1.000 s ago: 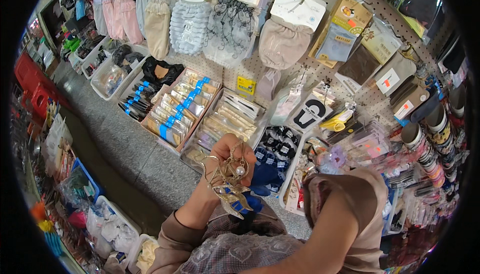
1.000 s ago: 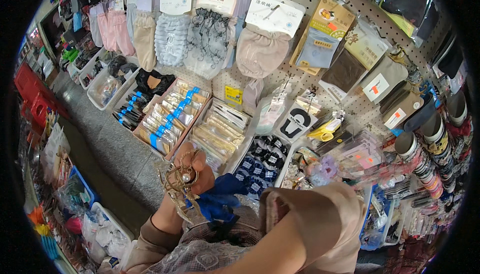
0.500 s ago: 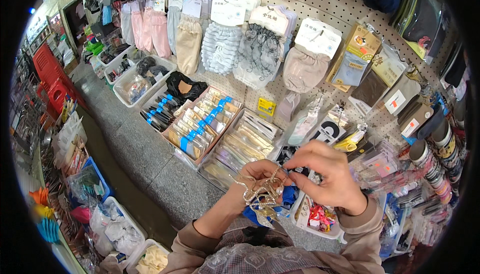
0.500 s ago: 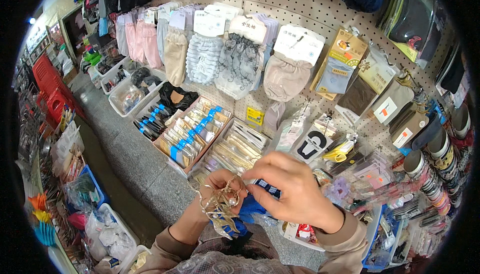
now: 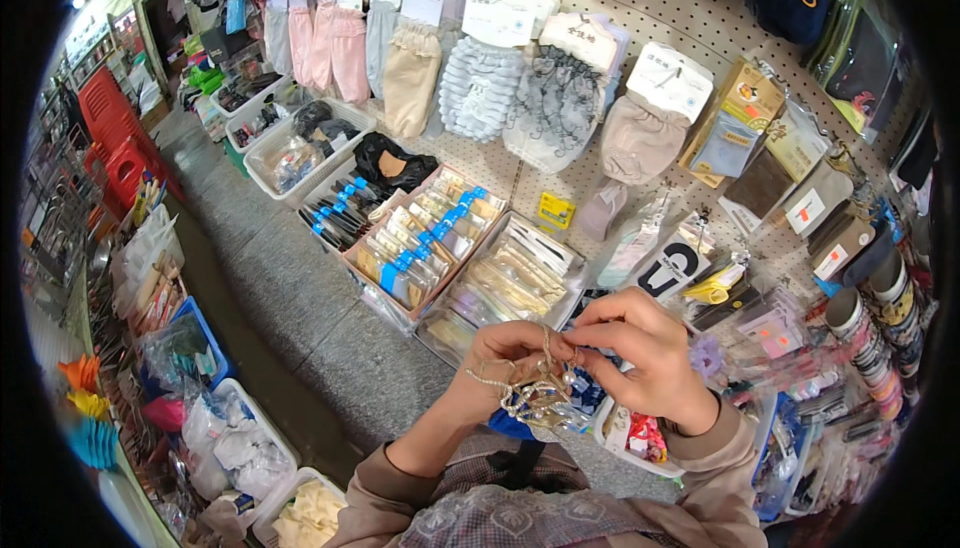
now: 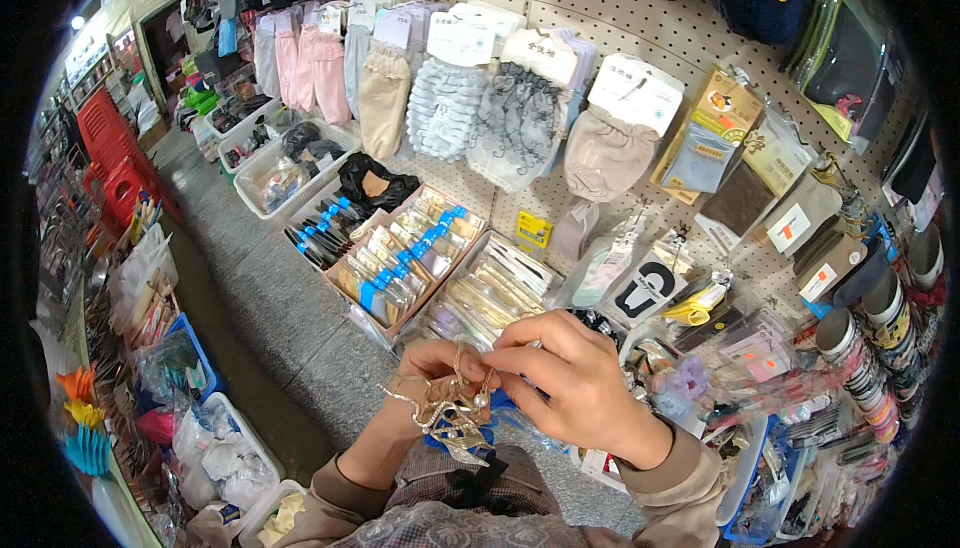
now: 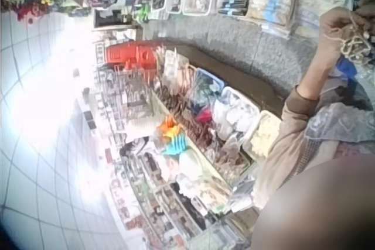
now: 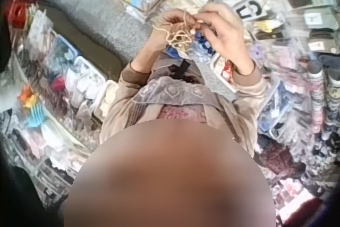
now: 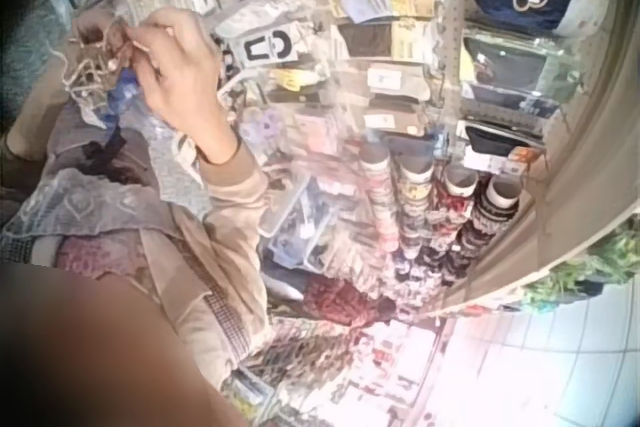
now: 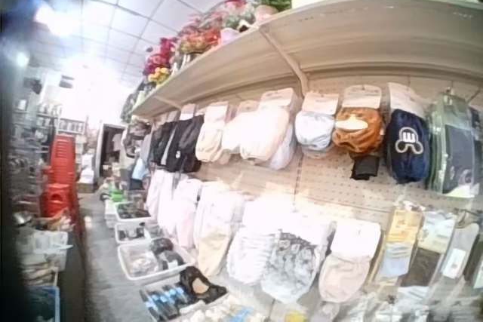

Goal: The person assembles a decorative keychain by attaching small charms to a metal ring using a blue plastic tool. They repeatedly open and close the ring, add charms, and adjust the assembly while standing in a retail store aisle.

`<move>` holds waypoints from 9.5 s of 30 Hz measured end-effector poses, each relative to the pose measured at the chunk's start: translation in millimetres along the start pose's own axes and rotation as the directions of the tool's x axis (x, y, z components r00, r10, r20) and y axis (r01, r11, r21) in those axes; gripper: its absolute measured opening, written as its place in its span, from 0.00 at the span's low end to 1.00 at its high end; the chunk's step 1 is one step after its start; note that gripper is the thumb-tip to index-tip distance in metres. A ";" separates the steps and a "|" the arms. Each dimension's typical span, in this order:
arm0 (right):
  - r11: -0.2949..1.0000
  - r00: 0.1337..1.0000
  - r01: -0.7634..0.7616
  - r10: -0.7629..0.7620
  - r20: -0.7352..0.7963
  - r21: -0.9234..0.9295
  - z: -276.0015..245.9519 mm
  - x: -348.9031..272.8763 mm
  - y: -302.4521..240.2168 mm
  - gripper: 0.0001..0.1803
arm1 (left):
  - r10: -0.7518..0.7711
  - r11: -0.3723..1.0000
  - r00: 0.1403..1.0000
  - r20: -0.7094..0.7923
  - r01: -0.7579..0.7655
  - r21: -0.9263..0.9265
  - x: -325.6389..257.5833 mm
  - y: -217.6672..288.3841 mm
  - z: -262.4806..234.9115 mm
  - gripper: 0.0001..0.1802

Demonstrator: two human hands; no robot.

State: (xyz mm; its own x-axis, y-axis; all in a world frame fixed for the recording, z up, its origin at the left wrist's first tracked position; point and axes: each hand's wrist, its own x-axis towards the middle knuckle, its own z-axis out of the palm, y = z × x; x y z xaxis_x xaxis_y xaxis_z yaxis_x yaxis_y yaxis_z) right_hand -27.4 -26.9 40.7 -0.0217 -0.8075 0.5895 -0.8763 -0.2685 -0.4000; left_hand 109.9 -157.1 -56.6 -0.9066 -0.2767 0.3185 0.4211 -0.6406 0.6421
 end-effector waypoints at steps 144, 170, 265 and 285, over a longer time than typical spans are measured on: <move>0.960 0.859 -0.278 0.241 0.453 0.017 184.0 374.7 -7.2 0.09 | 0.182 0.926 0.975 0.128 -0.214 0.310 101.8 295.4 -295.5 0.24; 0.794 0.735 -0.010 0.418 0.533 -0.608 168.8 400.7 -1.4 0.28 | -0.061 0.990 0.968 0.245 0.028 0.135 95.9 291.6 -281.2 0.19; 0.871 0.784 0.469 -0.335 0.522 -0.146 330.5 541.6 23.9 0.29 | 0.445 0.734 0.783 -0.435 -0.040 0.679 -24.9 437.8 -330.9 0.19; 0.750 0.782 0.605 -0.494 0.381 -0.267 425.2 668.5 90.1 0.11 | 0.413 -0.435 0.871 0.264 -0.066 0.898 54.3 573.9 -444.2 0.25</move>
State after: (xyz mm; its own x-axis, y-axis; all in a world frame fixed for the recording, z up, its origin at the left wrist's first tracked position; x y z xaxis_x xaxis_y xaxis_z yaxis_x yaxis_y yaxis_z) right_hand 83.8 -814.2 100.3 0.5992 -0.6987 0.3908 -0.7994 -0.5491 0.2439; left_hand 290.6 -857.9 19.4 -0.6091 -0.3169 0.7271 -0.0998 0.9400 0.3261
